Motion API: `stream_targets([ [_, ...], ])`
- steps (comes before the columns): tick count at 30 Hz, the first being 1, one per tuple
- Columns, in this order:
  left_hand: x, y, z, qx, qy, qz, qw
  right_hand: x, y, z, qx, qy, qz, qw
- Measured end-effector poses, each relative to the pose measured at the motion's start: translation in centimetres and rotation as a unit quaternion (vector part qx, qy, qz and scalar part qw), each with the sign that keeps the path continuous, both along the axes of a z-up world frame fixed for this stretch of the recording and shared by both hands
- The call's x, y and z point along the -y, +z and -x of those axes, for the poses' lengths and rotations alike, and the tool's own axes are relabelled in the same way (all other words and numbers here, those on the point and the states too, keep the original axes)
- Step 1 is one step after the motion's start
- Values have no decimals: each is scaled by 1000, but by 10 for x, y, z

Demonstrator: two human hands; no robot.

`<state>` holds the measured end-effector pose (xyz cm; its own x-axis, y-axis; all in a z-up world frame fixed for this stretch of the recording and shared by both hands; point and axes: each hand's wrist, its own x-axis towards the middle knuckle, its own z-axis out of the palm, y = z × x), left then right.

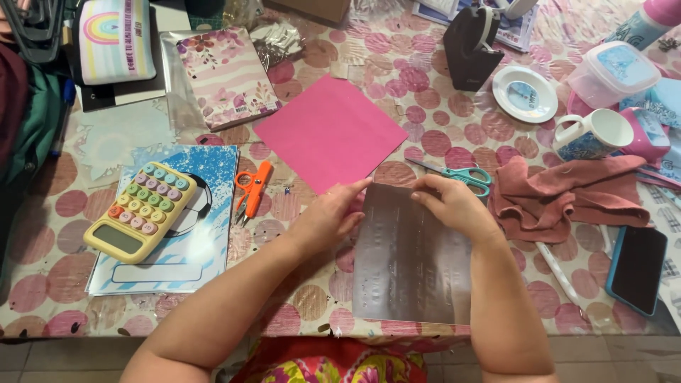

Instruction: Cutting a sheet of metallic paper into smaller rectangular pieces using scissors and marking them with a pen.

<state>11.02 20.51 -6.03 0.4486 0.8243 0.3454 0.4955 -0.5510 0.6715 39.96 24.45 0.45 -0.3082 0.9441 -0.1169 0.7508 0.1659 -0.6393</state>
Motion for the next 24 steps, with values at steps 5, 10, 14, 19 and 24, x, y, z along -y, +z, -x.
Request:
stream_targets([
  [5,0,8,-4,13,13,109,994,-4,-12,-6,-22,1,1,1000],
  [10,8,28,-3,69,24,188,979,-1,3,0,-77,-6,11,997],
  [14,12,37,-6,106,29,222,969,1,11,4,-106,-14,18,994],
  [19,15,43,-6,109,28,242,964,0,5,0,-127,-9,20,992],
  [24,19,43,-9,117,32,216,969,-1,1,-2,-111,3,-2,994],
])
